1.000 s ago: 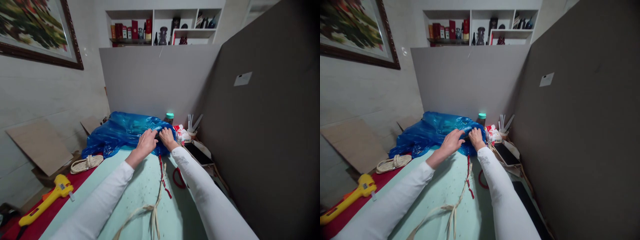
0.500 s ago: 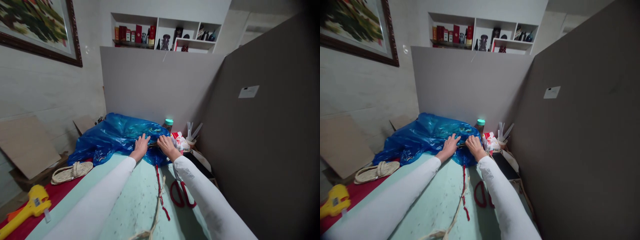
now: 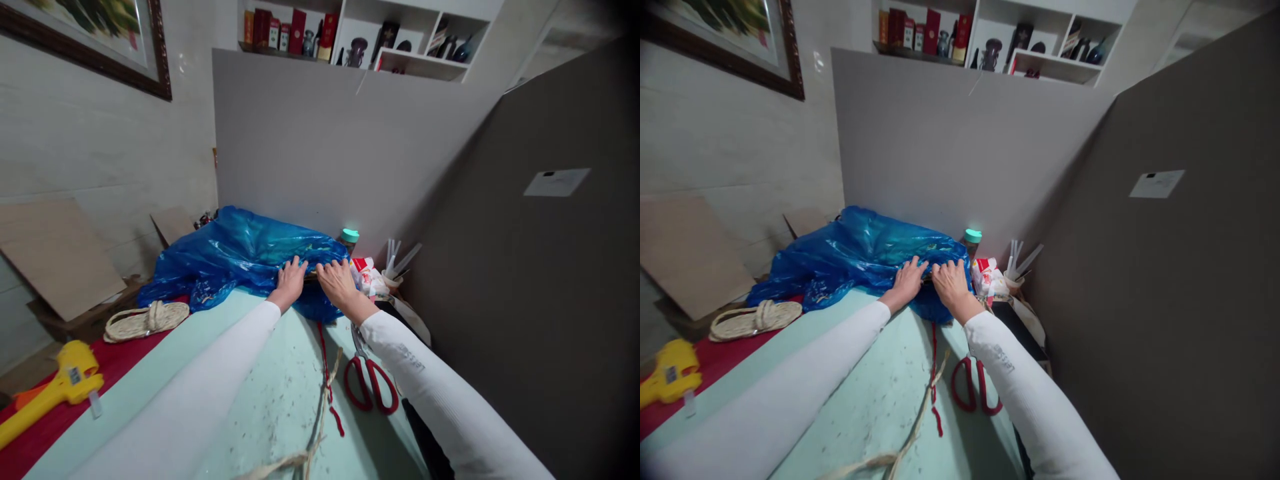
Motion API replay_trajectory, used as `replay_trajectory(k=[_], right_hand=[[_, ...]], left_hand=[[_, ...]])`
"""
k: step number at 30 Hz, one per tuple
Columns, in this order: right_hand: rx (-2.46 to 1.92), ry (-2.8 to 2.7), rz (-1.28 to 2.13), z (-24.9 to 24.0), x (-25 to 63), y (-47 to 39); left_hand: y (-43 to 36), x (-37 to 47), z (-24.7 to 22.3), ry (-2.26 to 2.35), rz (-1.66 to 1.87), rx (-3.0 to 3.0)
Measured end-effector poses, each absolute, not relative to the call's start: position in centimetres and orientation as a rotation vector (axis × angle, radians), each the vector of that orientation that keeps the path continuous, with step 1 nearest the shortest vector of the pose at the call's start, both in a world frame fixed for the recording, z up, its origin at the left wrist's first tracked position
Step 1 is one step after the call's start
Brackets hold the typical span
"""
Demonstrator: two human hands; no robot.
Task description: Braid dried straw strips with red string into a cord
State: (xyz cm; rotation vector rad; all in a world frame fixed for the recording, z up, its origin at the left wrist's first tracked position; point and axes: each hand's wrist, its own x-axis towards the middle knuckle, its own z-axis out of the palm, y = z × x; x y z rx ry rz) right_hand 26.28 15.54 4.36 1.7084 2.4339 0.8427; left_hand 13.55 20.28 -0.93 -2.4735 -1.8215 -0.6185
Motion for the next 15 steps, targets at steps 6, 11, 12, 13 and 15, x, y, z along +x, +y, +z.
replay_trajectory(k=[6,11,12,13,15], right_hand=[[1.746,2.390,0.773,4.7,26.7,15.4],[1.752,2.358,0.692,5.4,28.4,15.5],[1.757,2.354,0.681,5.7,28.6,15.5],[1.764,2.351,0.673,5.9,28.7,15.4],[1.781,2.344,0.659,6.5,28.9,15.3]], left_hand=[[20.2,13.4,-1.0,-1.812,-0.661,-2.492],[20.5,13.3,-1.2,-1.818,-0.692,-2.500],[20.6,13.3,-1.3,-1.822,-0.695,-2.503],[20.7,13.3,-1.4,-1.826,-0.697,-2.506],[20.7,13.3,-1.5,-1.831,-0.701,-2.514]])
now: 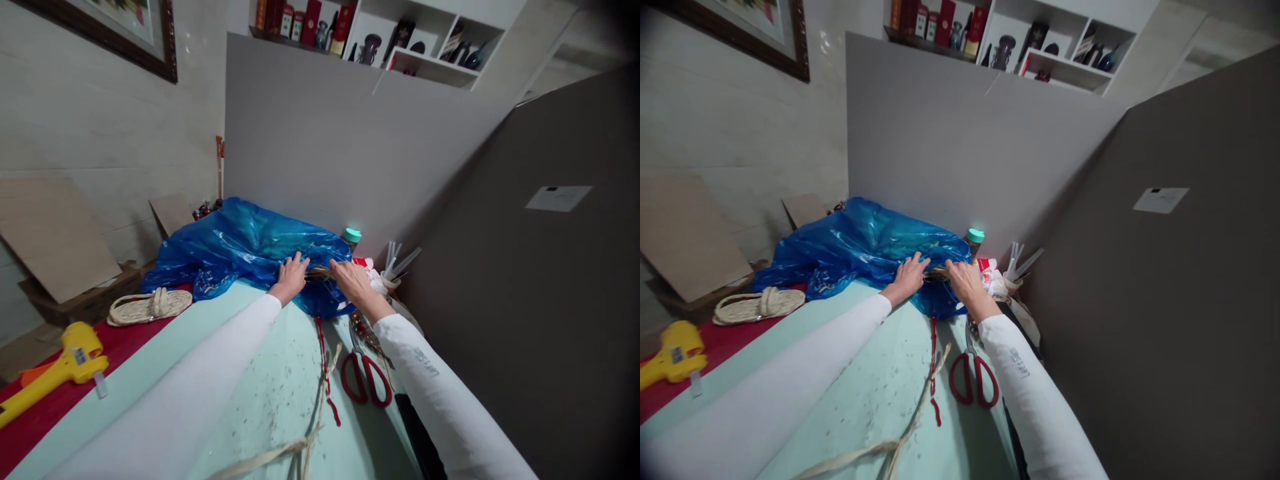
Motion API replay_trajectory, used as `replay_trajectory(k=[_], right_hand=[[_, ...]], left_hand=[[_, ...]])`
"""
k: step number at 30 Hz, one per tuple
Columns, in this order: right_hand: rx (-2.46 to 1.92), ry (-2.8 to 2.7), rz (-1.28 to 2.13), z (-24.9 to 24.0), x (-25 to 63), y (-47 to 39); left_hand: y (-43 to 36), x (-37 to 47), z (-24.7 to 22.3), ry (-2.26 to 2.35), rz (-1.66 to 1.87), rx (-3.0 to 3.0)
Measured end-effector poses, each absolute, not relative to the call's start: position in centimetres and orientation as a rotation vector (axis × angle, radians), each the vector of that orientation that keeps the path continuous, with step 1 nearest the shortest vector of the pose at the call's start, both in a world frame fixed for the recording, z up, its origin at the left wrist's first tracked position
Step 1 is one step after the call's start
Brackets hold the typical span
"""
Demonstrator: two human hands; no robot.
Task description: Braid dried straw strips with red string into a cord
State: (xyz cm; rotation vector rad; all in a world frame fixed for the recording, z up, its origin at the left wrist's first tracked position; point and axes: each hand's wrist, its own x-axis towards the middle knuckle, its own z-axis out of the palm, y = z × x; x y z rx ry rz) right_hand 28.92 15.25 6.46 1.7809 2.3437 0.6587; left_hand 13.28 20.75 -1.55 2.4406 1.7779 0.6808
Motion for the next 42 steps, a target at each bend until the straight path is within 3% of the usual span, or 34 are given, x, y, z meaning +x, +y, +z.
replay_trajectory(k=[19,27,29,30,32,36,39,42], right_hand=[[1.904,2.258,0.683,8.8,31.0,12.6],[2.374,2.185,0.913,15.2,37.8,4.3],[2.516,2.561,0.657,16.0,37.6,1.9],[2.545,2.792,0.372,15.9,37.0,1.0],[2.570,3.076,-0.362,14.5,35.5,0.0],[2.536,2.958,-1.654,9.3,32.5,0.1],[2.454,2.824,-2.126,5.8,31.1,0.3],[2.432,2.831,-2.280,4.1,30.1,0.2]], left_hand=[[20.6,12.8,-0.9,1.769,0.688,2.331],[20.8,13.4,-1.2,1.775,0.712,2.303],[20.2,13.6,-1.1,1.761,0.721,2.308],[19.8,13.6,-1.0,1.751,0.723,2.314],[18.6,13.3,-0.9,1.723,0.721,2.333],[16.0,12.0,0.0,1.635,0.737,2.394],[14.0,11.3,1.8,1.579,0.842,2.429],[11.9,11.1,3.8,1.318,1.096,2.248]])
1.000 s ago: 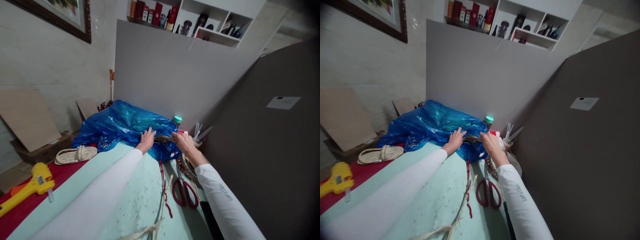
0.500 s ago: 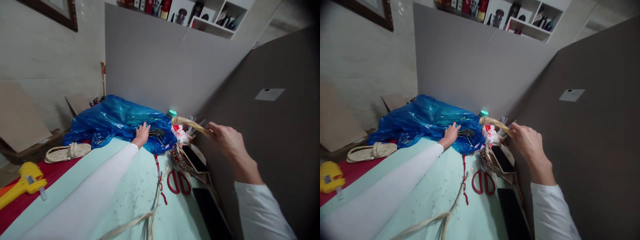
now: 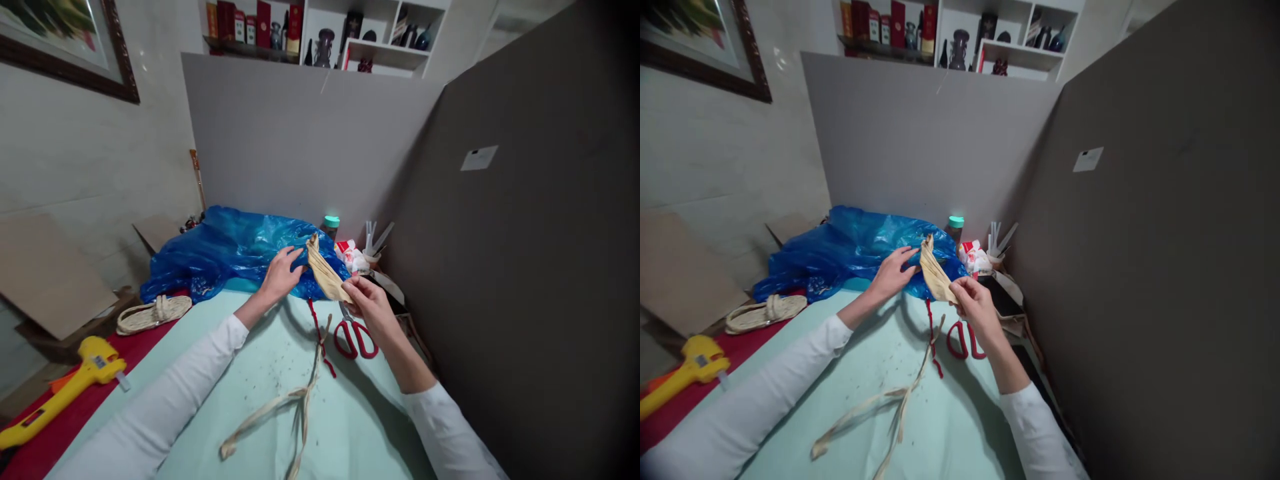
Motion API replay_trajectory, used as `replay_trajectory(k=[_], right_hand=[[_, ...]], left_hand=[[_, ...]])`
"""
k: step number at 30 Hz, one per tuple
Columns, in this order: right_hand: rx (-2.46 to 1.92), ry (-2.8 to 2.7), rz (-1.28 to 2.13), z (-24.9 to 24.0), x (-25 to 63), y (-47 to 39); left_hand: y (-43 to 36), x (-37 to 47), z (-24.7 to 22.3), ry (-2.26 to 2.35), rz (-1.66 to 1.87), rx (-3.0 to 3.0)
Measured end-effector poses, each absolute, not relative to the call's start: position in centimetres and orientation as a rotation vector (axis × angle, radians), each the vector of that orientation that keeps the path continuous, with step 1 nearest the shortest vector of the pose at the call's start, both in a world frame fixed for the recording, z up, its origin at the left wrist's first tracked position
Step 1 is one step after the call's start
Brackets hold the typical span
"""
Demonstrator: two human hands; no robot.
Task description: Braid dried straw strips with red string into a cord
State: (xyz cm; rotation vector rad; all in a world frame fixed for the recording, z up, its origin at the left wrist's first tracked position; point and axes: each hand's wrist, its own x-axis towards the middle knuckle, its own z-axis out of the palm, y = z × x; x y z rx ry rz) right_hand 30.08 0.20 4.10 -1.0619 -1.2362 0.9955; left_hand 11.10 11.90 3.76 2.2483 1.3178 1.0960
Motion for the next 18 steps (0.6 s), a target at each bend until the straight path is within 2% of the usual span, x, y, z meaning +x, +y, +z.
replay_trajectory(k=[2,8,18], right_hand=[[-1.046,-1.228,0.933,3.7,29.6,0.1],[-1.079,-1.368,0.777,3.0,28.8,-0.4],[-1.146,-1.431,0.705,1.9,28.9,-0.5]], left_hand=[[10.5,11.3,4.7,1.026,1.195,1.880],[7.0,12.8,5.5,0.545,0.975,1.173],[8.7,11.7,6.4,0.406,1.077,0.990]])
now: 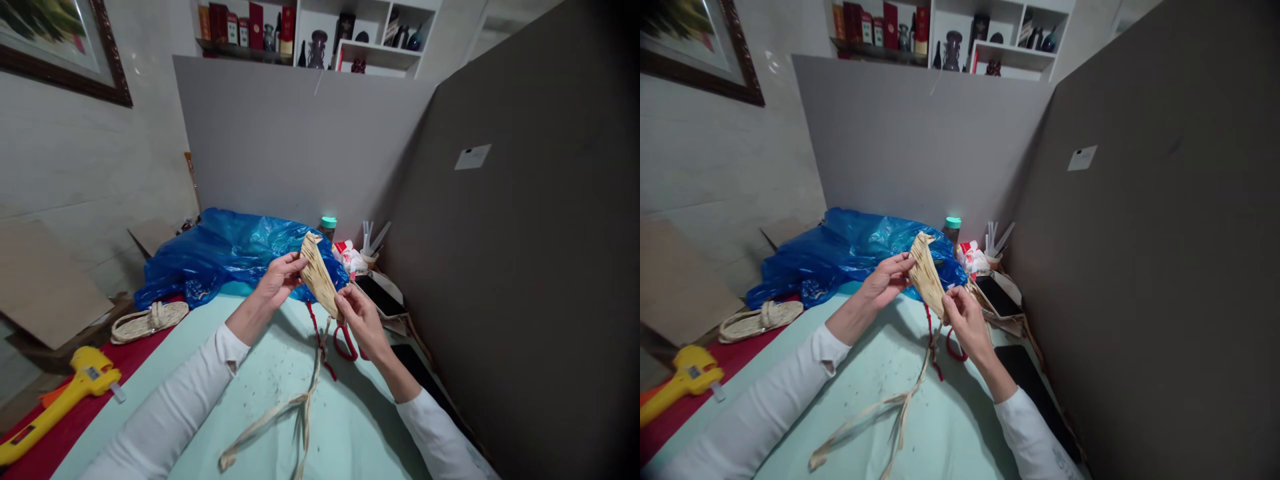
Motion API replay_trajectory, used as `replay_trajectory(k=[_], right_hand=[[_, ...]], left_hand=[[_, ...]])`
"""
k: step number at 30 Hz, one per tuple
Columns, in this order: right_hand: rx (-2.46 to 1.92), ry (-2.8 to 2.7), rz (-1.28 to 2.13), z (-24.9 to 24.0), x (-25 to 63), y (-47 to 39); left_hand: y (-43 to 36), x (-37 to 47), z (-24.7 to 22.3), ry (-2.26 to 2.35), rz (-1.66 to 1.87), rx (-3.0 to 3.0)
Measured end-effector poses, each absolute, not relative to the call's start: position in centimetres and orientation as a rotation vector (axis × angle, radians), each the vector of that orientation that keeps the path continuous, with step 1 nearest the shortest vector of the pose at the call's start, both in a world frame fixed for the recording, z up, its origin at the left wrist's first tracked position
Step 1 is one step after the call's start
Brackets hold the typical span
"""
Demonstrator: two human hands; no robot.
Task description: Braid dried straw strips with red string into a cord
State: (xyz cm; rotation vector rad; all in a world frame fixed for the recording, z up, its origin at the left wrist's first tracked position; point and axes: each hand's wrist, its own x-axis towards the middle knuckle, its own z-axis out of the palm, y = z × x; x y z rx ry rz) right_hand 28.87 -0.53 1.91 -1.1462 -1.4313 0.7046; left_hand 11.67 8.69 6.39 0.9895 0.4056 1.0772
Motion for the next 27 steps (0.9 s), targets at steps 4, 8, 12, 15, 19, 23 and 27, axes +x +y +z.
replay_trajectory(k=[4,8,12,15,19,23,27], right_hand=[[-1.131,-1.496,0.680,2.4,28.7,-0.7],[-1.079,-1.441,0.722,3.3,28.3,-1.0],[-1.116,-1.350,0.615,3.6,28.4,-1.2],[-1.062,-1.285,0.561,3.9,28.9,-1.3],[-0.997,-1.292,0.580,4.2,29.2,-1.5],[-0.953,-1.349,0.709,4.0,28.9,-1.7],[-0.940,-1.400,0.752,3.8,28.8,-1.7]], left_hand=[[8.2,11.6,6.7,0.403,1.000,1.134],[6.3,13.0,6.4,0.456,0.885,1.363],[5.2,14.0,6.1,0.524,0.873,1.511],[5.3,13.8,6.3,0.527,0.856,1.421],[5.5,13.5,6.6,0.425,0.706,1.171],[5.2,13.7,6.6,0.382,0.674,1.080],[5.0,13.6,7.0,0.449,0.873,1.073]])
